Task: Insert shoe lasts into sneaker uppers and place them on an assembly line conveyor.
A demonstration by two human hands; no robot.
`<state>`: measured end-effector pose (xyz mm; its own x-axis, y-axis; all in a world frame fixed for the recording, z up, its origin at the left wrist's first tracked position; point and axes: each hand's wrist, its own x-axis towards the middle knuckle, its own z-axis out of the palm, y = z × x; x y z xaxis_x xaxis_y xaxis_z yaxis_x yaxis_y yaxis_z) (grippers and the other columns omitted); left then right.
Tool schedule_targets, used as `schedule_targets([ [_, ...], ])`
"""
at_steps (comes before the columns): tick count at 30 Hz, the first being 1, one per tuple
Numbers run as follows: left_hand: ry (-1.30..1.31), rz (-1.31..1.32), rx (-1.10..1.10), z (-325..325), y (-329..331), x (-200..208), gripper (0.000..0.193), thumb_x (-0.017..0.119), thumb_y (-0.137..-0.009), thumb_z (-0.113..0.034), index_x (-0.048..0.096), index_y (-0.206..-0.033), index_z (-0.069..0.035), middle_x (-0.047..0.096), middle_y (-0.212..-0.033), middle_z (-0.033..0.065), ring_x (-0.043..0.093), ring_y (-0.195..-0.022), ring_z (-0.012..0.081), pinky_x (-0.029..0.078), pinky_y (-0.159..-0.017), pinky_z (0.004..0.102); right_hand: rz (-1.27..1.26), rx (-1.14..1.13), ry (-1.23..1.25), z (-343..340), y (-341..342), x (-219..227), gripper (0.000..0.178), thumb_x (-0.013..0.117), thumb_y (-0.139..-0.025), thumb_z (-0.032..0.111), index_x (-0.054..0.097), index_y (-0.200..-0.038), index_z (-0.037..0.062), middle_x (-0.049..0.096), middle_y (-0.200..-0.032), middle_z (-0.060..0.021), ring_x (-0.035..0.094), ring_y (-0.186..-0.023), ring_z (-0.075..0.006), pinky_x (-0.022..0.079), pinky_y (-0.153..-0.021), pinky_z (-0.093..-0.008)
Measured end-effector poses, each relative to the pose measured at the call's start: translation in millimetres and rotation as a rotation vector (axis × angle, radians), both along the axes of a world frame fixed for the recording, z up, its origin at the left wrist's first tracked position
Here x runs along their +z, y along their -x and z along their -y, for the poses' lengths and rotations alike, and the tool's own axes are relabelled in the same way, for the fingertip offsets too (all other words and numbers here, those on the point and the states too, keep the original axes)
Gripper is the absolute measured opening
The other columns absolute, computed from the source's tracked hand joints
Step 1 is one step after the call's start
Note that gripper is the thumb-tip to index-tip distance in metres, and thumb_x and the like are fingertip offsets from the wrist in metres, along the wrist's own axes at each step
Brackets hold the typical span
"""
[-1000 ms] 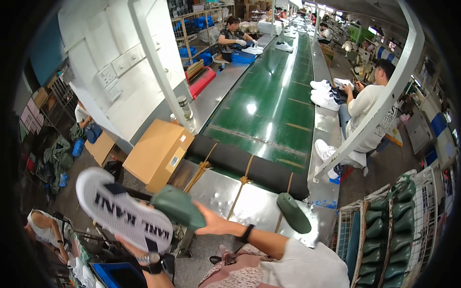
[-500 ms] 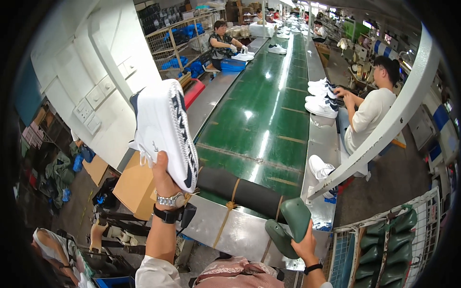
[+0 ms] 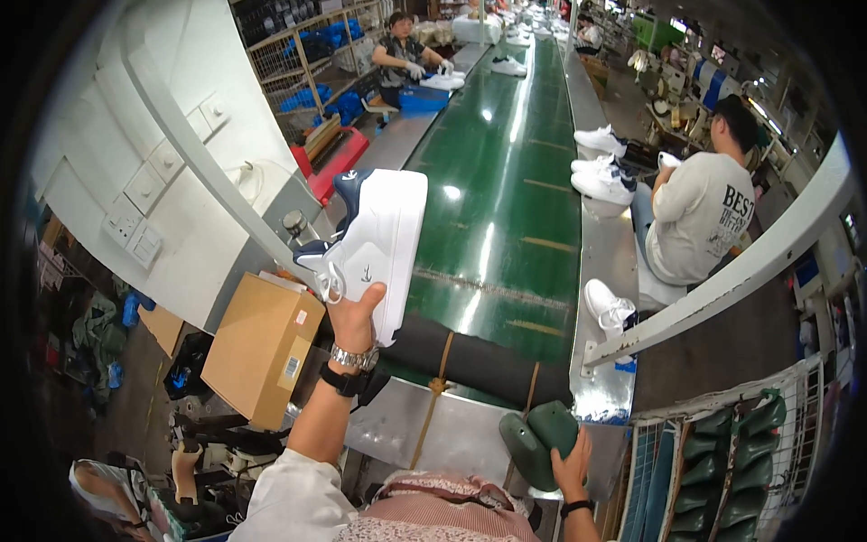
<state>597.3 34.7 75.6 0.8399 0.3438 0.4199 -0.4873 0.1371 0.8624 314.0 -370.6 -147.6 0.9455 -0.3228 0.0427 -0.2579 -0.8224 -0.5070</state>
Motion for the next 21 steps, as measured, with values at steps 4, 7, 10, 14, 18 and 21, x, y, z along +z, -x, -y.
schedule_targets([
  [4,-0.163,-0.055,-0.126,4,8,-14,0.056,0.089,-0.073,-0.009,0.065,-0.121,0.004,0.072,-0.111,0.0111,0.068,-0.098,0.0202,0.055,-0.089,0.0348,0.275,-0.002,-0.26,-42,-99,82,0.075,0.075,-0.087,0.015,0.039,-0.15,-0.0031,0.055,-0.142,-0.0238,0.052,-0.134,-0.036,0.039,-0.112,-0.0454],
  [7,-0.181,-0.185,-0.291,-7,27,-24,0.054,0.09,-0.07,-0.004,0.066,-0.117,0.005,0.073,-0.107,0.0105,0.07,-0.093,0.0184,0.057,-0.085,0.034,0.423,0.209,-0.655,-101,-175,193,0.07,0.072,-0.089,0.012,0.041,-0.15,-0.0004,0.055,-0.146,-0.0163,0.051,-0.136,-0.0277,0.041,-0.111,-0.0424],
  [10,-0.112,-0.376,-0.46,-6,43,-61,0.071,0.096,-0.062,-0.007,0.058,-0.122,0.004,0.068,-0.113,0.0076,0.067,-0.1,0.0173,0.057,-0.089,0.0341,0.521,0.518,-0.64,-125,-223,253,0.068,0.073,-0.09,0.031,0.048,-0.146,0.0007,0.057,-0.143,-0.0172,0.053,-0.134,-0.03,0.041,-0.11,-0.0434],
  [14,-0.478,-0.178,-0.419,17,47,-90,0.09,0.102,-0.054,-0.033,0.055,-0.124,-0.001,0.071,-0.108,0.0084,0.069,-0.098,0.0174,0.056,-0.09,0.0334,0.303,0.688,-0.556,-139,-250,238,0.053,0.074,-0.092,0.037,0.062,-0.127,-0.0003,0.07,-0.116,-0.018,0.068,-0.108,-0.0307,0.051,-0.094,-0.0353],
  [18,-0.607,-0.366,-0.494,4,58,-84,0.075,0.102,-0.057,-0.027,0.065,-0.117,-0.002,0.073,-0.11,0.0064,0.068,-0.099,0.015,0.054,-0.092,0.0329,0.273,0.565,-0.644,-152,-235,214,0.027,0.067,-0.096,0.023,0.07,-0.111,0.0009,0.072,-0.088,-0.0125,0.068,-0.079,-0.0188,0.053,-0.075,-0.0315],
  [21,-0.663,-0.295,-0.457,-2,66,-87,0.075,0.099,-0.058,-0.043,0.067,-0.115,-0.006,0.074,-0.106,0.0086,0.073,-0.095,0.0228,0.057,-0.087,0.035,0.179,0.506,-0.614,-154,-228,210,0.02,0.064,-0.098,0.017,0.073,-0.101,-0.0001,0.073,-0.079,-0.0117,0.068,-0.071,-0.014,0.053,-0.068,-0.0287],
])
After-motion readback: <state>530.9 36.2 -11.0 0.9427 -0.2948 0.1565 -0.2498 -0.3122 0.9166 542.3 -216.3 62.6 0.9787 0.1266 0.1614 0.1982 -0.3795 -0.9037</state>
